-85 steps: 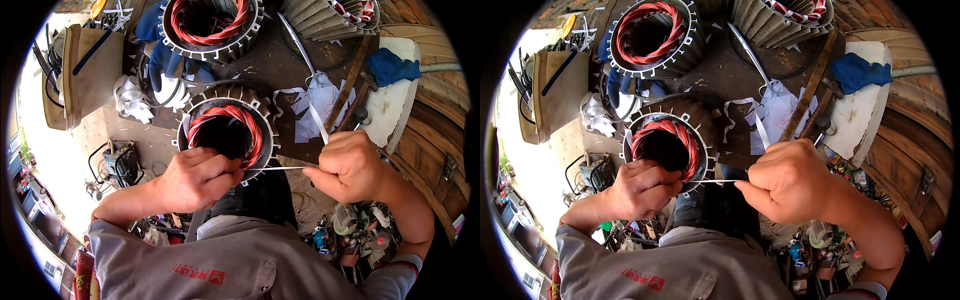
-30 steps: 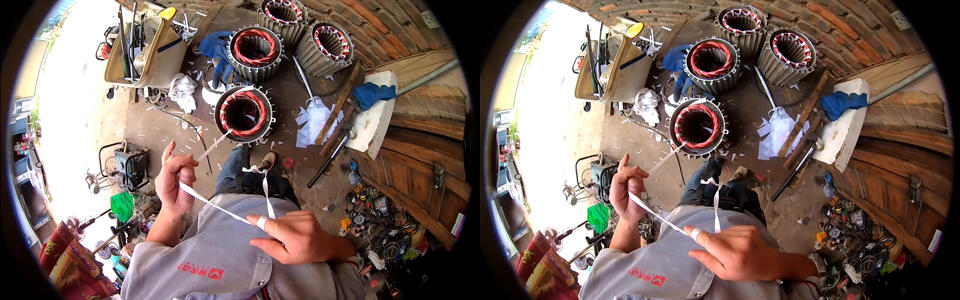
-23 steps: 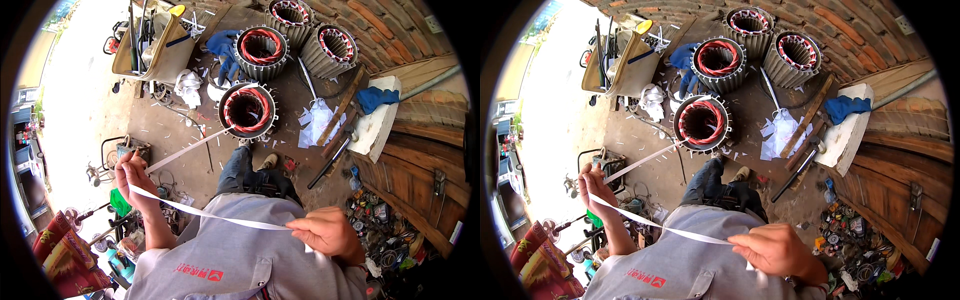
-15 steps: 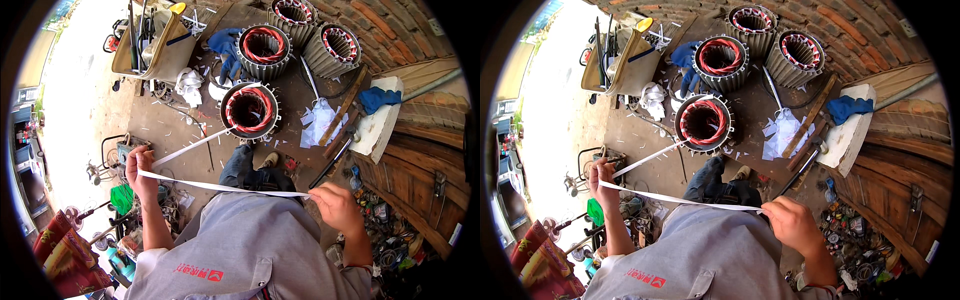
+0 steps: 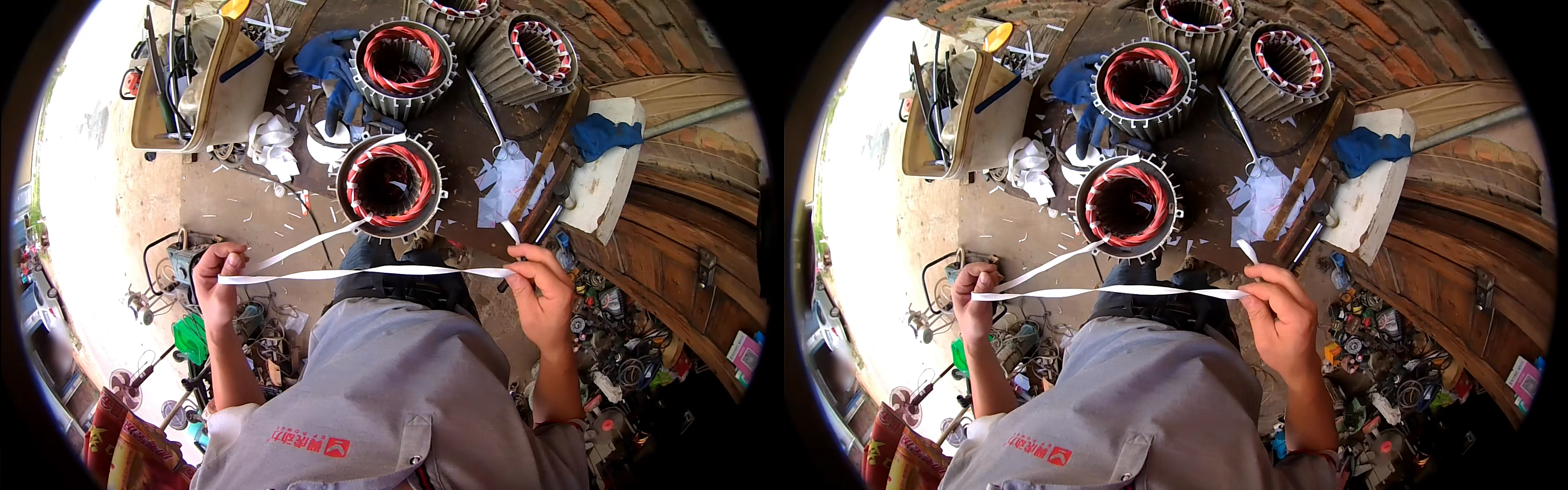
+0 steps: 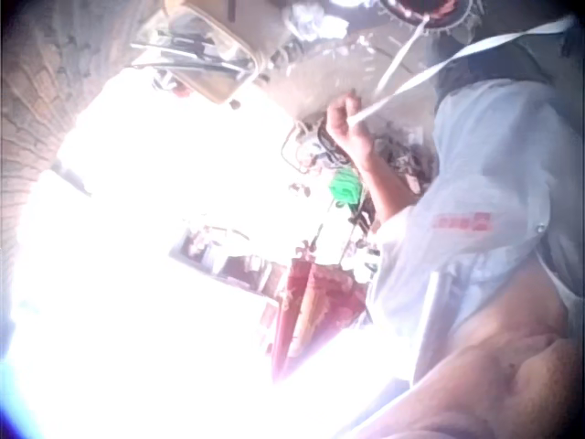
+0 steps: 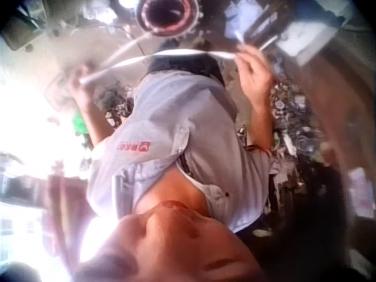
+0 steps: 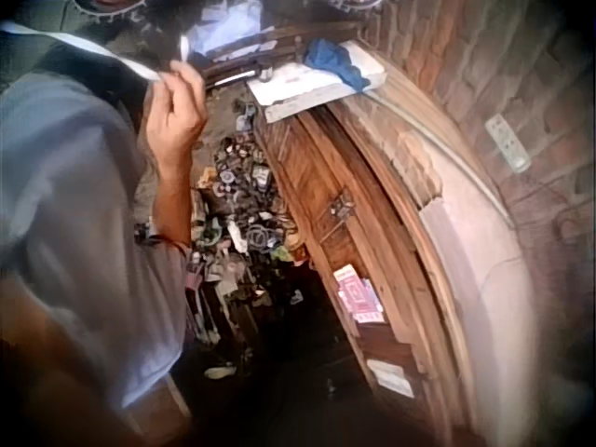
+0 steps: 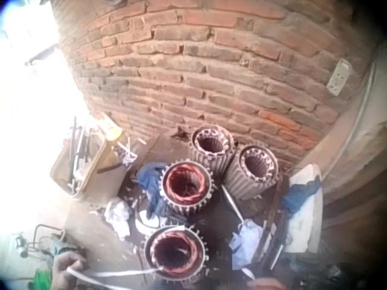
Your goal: The person winds white insulating tape around the copper windings of a motor stator. They repeatedly wrap the tape around the stator's teeth and coils, pulling it taut and adjusting its position to ensure proper coverage.
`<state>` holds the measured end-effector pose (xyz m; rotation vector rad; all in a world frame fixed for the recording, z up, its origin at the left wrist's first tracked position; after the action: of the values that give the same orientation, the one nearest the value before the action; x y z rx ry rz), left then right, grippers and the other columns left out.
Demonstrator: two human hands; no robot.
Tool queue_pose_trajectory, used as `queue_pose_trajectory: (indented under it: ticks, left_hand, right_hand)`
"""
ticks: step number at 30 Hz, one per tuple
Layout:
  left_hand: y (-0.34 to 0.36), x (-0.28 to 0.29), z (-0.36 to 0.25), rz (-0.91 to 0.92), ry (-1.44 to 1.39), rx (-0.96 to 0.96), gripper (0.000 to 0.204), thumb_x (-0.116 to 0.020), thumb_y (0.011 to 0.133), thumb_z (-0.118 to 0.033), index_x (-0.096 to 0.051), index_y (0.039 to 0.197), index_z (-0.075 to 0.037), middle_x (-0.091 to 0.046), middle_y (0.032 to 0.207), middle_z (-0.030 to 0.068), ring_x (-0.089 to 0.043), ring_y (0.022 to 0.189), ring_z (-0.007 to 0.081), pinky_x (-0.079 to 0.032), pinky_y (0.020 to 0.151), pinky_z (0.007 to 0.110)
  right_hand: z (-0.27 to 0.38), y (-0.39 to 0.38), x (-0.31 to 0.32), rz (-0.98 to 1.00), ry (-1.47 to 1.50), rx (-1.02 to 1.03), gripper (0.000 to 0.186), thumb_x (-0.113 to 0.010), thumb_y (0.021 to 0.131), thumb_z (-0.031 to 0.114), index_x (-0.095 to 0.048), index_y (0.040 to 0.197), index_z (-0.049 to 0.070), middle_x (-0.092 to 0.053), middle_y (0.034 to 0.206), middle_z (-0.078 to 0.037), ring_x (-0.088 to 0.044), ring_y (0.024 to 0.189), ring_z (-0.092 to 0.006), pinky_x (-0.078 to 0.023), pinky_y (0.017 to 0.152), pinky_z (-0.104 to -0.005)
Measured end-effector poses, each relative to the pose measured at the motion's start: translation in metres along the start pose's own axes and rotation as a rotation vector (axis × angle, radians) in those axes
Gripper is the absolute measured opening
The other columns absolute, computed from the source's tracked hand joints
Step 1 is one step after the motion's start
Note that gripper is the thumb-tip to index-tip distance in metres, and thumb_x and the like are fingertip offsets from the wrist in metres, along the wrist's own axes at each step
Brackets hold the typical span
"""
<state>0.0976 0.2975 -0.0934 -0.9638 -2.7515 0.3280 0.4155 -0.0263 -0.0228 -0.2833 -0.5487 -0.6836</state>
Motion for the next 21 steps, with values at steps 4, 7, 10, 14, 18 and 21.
queue_pose_trajectory:
  ticks: [4,7,10,14,18,21]
  left_hand:
    - [0.020,0.005,-0.005,0.054,-0.018,-0.018,0.017,-0.066,0.095,-0.014,-0.066,0.099,0.002,-0.058,0.078,-0.0019,-0.048,0.072,0.0053,-0.039,0.070,0.020]
    - [0.032,0.003,-0.013,0.081,-0.066,-0.060,0.017,-0.063,0.096,-0.015,-0.065,0.096,0.002,-0.057,0.078,-0.0017,-0.043,0.069,0.0044,-0.037,0.067,0.021]
    - [0.041,0.001,-0.015,0.109,-0.052,-0.078,0.017,-0.063,0.096,-0.014,-0.065,0.097,0.002,-0.057,0.078,0.0001,-0.046,0.071,0.0067,-0.042,0.074,0.024]
    - [0.048,0.010,-0.009,0.099,-0.087,-0.037,0.014,-0.062,0.096,-0.010,-0.065,0.102,0.003,-0.057,0.079,-0.0007,-0.047,0.073,0.0064,-0.041,0.073,0.023]
    - [0.044,-0.012,-0.014,0.243,0.121,0.078,0.017,-0.063,0.092,-0.001,-0.065,0.109,0.002,-0.057,0.085,-0.0022,-0.045,0.075,0.0034,-0.033,0.066,0.018]
    - [0.039,-0.034,-0.027,0.329,0.243,0.059,0.024,-0.061,0.090,0.002,-0.063,0.114,0.003,-0.057,0.097,-0.0005,-0.049,0.084,0.0066,-0.038,0.074,0.020]
  right_hand:
    - [-0.014,0.002,-0.002,-0.019,0.174,-0.131,0.010,-0.069,0.087,0.000,-0.069,0.096,-0.005,-0.064,0.104,-0.010,-0.057,0.078,-0.0100,-0.046,0.066,-0.0235]
    - [-0.039,-0.003,-0.012,-0.058,0.404,-0.220,0.010,-0.069,0.089,0.001,-0.069,0.097,-0.005,-0.062,0.100,-0.007,-0.053,0.075,-0.0064,-0.042,0.064,-0.0206]
    - [-0.058,-0.013,-0.023,-0.102,0.724,-0.419,0.013,-0.065,0.094,0.005,-0.070,0.102,-0.004,-0.064,0.093,-0.004,-0.053,0.071,-0.0051,-0.041,0.062,-0.0205]
    - [-0.067,-0.017,-0.030,-0.141,0.812,-0.510,0.016,-0.065,0.095,0.010,-0.071,0.103,-0.003,-0.068,0.087,-0.004,-0.056,0.069,-0.0077,-0.044,0.061,-0.0225]
    - [-0.071,-0.026,-0.045,-0.110,1.067,-0.640,0.021,-0.062,0.097,0.014,-0.069,0.108,-0.002,-0.071,0.095,-0.011,-0.065,0.073,-0.0148,-0.051,0.064,-0.0268]
    - [-0.065,-0.029,-0.053,-0.070,1.221,-0.679,0.023,-0.060,0.099,0.016,-0.067,0.112,-0.002,-0.072,0.099,-0.016,-0.070,0.077,-0.0205,-0.055,0.067,-0.0304]
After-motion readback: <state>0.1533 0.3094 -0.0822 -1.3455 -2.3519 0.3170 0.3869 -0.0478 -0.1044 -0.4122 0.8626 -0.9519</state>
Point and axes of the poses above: each hand's wrist, its own y-axis towards the middle knuckle, its own x-axis out of the back of the hand, z = x × y, the point moved 10 cm from there along y, towards the middle knuckle
